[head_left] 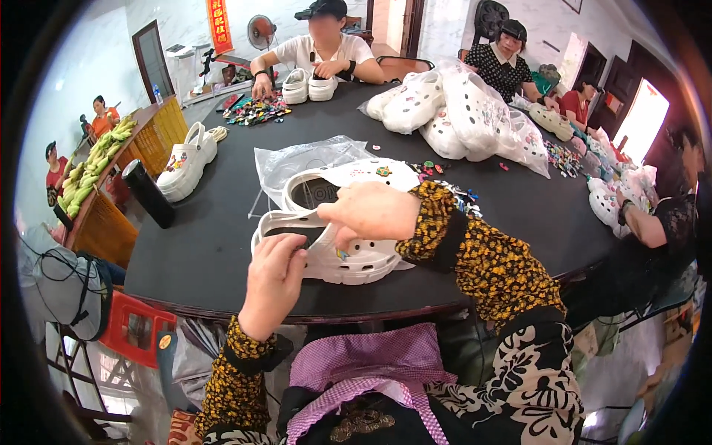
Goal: Decorating white foam clogs by inserting colorful charms into the holes and then packaging them in plastic bags.
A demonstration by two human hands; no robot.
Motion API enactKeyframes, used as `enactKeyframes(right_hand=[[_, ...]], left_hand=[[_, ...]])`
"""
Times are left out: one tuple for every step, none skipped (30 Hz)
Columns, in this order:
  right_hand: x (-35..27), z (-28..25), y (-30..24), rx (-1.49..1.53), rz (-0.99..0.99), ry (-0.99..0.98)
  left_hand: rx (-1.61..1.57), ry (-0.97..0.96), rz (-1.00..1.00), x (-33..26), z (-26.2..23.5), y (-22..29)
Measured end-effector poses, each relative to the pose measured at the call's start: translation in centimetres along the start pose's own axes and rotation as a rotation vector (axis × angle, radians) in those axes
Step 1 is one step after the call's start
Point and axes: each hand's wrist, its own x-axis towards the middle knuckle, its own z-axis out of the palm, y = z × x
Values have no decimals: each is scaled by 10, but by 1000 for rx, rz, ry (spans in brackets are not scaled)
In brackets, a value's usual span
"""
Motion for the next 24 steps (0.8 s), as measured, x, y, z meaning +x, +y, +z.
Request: enactKeyframes(right_hand=[[-6, -1, 4, 17, -51, 55], [-14, -5, 9, 42, -44, 33], [-21, -7, 13, 65, -79, 58], [-28, -14, 12, 59, -50, 36], [-36, -23, 11, 51, -18, 11], [-45, -30, 12, 67, -2, -3], [-52, -38, 11, 86, 6, -20], [-62, -47, 8, 109, 38, -19], [-71, -57, 0, 55, 77, 29], [-79, -69, -8, 16, 128, 17], [-87, -78, -11, -22, 188, 2], [-97, -82, -10, -47, 220, 9], [-107, -86, -7, -74, 250, 16], [-117, -88, -3, -93, 258, 38], [-126, -93, -5, -94, 299, 49], [-139, -93, -5, -119, 330, 52], [-152, -93, -5, -143, 359, 54], [-161, -93, -3, -149, 363, 44], [-169, -92, -1, -158, 389, 44], [-176, -90, 1, -168, 413, 45], [-184, -89, 1, -176, 418, 41], [-191, -87, 1, -152, 438, 29], [-196, -86, 1, -129, 456, 20], [-202, -82, -1, -112, 470, 9]], left_hand=[[29, 22, 26, 3, -8, 0], [-25, 30, -7, 8, -15, -1], [-73, 41, -47, 11, -22, -3], [-113, 75, -60, 14, -26, -10], [-89, 68, -69, 17, -33, -18], [-105, 85, -154, 20, -36, -26], [-117, 106, -245, 21, -39, -37], [-159, 81, -331, 25, -40, -46], [-150, 95, -338, 26, -37, -60], [-120, 116, -284, 26, -31, -78], [-97, 130, -231, 29, -24, -90], [-22, 42, -227, 35, -18, -89], [2, -84, -305, 39, -10, -90], [44, -167, -247, 40, 1, -96], [83, -249, -185, 42, 12, -100], [86, -240, -183, 44, 21, -93], [222, -344, -183, 45, 29, -85], [340, -455, -182, 48, 38, -84], [330, -451, -184, 49, 45, -89], [364, -582, -213, 49, 51, -95], [395, -714, -234, 54, 54, -90], [432, -844, -243, 57, 54, -82], [430, -839, -240, 57, 52, -77], [414, -884, -188, 52, 53, -74]])
